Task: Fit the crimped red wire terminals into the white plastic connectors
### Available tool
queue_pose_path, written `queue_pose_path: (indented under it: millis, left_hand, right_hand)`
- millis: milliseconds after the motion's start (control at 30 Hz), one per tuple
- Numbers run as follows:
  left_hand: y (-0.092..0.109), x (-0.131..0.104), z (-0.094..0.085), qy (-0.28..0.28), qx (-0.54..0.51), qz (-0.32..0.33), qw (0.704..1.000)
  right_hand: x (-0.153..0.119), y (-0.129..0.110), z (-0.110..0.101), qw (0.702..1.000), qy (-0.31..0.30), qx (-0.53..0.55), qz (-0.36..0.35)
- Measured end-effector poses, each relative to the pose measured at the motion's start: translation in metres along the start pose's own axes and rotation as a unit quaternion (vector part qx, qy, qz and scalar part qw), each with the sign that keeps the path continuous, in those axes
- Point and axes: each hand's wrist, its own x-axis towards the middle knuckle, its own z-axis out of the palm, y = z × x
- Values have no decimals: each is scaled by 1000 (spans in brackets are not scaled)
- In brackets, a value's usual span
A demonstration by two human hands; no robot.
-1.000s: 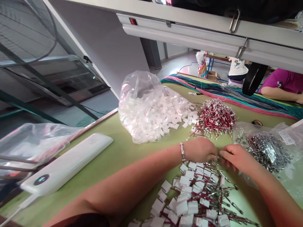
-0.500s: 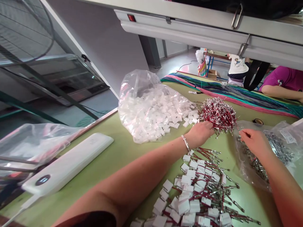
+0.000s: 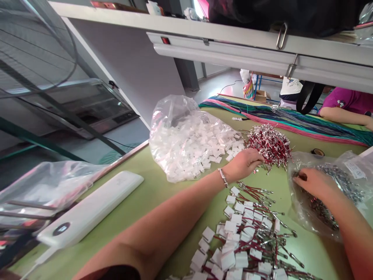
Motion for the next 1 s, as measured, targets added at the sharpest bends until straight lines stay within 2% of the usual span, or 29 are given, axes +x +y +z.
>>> queue_pose_path:
  millis: [133, 200, 300, 367, 433, 500, 533, 633, 700, 800, 867, 1000]
  left_hand:
    - [6, 4, 2, 67, -153, -92, 982]
    - [9, 5, 2, 75, -244, -164, 953]
    - [17, 7, -1, 68, -376, -241, 892]
    - [23, 7, -3, 72, -419, -270, 864]
    - [30, 7, -3, 76, -424, -298, 852]
    - [37, 7, -1, 61, -398, -314, 860]
    - [39, 7, 1, 47, -375, -312, 871]
    - [45, 5, 7, -6, -303, -277, 912]
    - [47, 3, 11, -31, -284, -260, 922]
    - [47, 1, 15, -49, -279, -259, 924]
    - [48, 0, 15, -59, -282, -262, 921]
    - [49, 0, 13, -79, -285, -264, 918]
  right_hand:
    - [0, -7, 12, 998, 40, -56, -7]
    - [0, -6, 15, 995, 62, -80, -11]
    - [1, -1, 18, 991, 93, -100, -6]
    - [1, 1, 18, 990, 110, -94, -4]
    - [-1, 2, 15, 989, 122, -87, 16]
    - [-5, -2, 9, 987, 155, -43, 26]
    - [-8, -6, 6, 984, 179, 6, 10]
    - [-21, -24, -1, 944, 221, 221, -102]
    - [-30, -38, -2, 912, 181, 339, -140]
    - [-41, -55, -2, 882, 89, 450, -108]
    - [-46, -62, 0, 871, 52, 480, -94]
    - [-48, -70, 4, 855, 41, 506, -105]
